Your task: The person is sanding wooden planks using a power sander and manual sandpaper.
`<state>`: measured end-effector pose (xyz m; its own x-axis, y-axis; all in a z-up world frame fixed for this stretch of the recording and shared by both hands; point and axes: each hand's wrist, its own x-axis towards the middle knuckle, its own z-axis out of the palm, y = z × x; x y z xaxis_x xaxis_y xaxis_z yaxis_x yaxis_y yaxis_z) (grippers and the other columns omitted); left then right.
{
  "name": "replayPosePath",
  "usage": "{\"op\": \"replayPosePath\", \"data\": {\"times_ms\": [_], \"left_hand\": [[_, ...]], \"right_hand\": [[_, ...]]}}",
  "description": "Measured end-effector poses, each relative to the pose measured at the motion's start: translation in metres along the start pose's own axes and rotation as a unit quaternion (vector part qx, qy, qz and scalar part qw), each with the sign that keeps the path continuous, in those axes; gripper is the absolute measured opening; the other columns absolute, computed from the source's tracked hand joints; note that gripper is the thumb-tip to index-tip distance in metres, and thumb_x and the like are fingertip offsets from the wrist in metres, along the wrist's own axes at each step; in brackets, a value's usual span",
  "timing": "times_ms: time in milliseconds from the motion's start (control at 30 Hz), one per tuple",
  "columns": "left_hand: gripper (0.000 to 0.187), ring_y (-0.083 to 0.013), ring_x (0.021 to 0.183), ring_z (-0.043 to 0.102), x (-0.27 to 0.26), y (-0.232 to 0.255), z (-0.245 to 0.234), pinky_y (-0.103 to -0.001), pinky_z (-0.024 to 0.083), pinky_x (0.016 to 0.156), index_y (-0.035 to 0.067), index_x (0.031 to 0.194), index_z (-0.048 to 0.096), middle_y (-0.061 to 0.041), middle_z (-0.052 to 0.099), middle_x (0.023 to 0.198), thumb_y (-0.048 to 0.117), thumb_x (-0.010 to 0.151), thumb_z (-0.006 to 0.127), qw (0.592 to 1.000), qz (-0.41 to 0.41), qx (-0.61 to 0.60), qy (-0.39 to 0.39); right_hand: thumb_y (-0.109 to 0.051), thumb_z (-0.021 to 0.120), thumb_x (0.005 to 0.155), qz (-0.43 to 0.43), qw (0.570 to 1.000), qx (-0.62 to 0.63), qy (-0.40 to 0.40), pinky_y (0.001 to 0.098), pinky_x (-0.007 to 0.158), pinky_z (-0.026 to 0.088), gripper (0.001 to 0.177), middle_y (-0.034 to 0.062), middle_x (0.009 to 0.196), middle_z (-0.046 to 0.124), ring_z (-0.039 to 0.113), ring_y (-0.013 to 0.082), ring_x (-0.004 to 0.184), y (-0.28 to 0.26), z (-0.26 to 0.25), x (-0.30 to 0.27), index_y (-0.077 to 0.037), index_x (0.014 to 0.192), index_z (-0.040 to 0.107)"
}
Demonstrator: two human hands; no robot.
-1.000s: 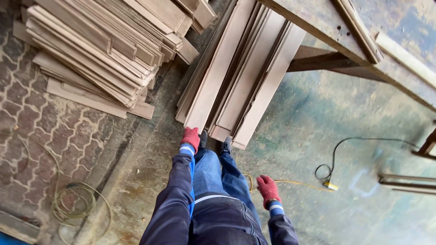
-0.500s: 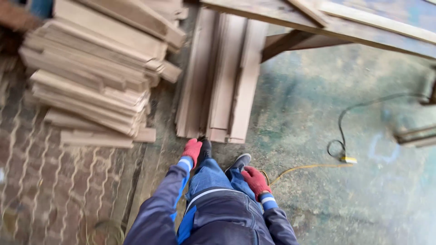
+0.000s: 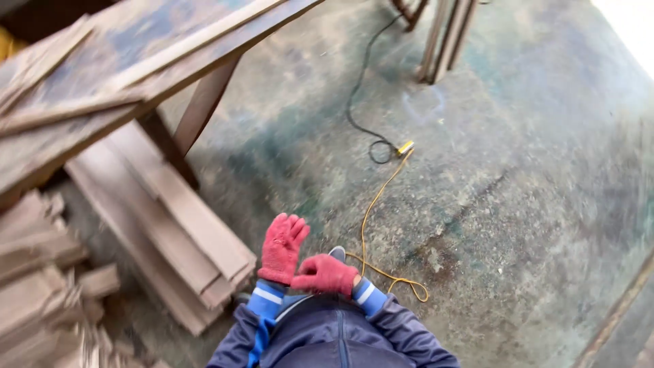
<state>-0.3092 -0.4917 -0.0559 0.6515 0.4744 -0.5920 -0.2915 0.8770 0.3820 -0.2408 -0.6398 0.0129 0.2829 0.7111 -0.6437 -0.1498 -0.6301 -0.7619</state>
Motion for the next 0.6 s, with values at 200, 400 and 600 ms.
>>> {"op": "replayPosePath", "data": {"times_ms": [200, 400, 600], "left_hand": [[0.035, -0.039, 0.118, 0.067, 0.006, -0.103, 0.208, -0.064, 0.048, 0.113, 0.006, 0.136, 0.059, -0.023, 0.068, 0.13, 0.005, 0.1, 0.059, 0.992, -0.025, 0.01, -0.124], [0.054, -0.0274, 0.126, 0.059, 0.062, -0.132, 0.319, -0.046, 0.047, 0.105, 0.01, 0.15, 0.052, -0.009, 0.063, 0.138, 0.019, 0.097, 0.062, 0.967, -0.008, 0.113, -0.229], [0.054, -0.024, 0.116, 0.063, 0.147, -0.12, 0.435, -0.042, 0.049, 0.106, 0.002, 0.148, 0.052, -0.014, 0.065, 0.131, 0.008, 0.095, 0.062, 0.957, 0.108, 0.187, -0.195]], "right_hand": [[-0.023, 0.081, 0.09, -0.096, 0.981, 0.161, 0.055, 0.024, 0.047, 0.056, 0.023, 0.0098, 0.061, 0.069, 0.066, 0.0139, 0.049, 0.022, -0.133, -0.063, -0.007, 0.077, 0.07], [-0.02, 0.074, 0.093, -0.269, 0.961, 0.009, 0.063, 0.0275, 0.056, 0.043, 0.024, -0.0001, 0.069, 0.064, 0.05, 0.012, 0.058, -0.029, -0.242, -0.094, -0.003, 0.076, 0.068], [-0.007, 0.067, 0.097, -0.24, 0.927, 0.248, 0.146, 0.0245, 0.068, 0.054, 0.011, 0.0048, 0.081, 0.07, 0.061, 0.0119, 0.071, -0.055, -0.379, -0.035, 0.001, 0.1, 0.075]]}}
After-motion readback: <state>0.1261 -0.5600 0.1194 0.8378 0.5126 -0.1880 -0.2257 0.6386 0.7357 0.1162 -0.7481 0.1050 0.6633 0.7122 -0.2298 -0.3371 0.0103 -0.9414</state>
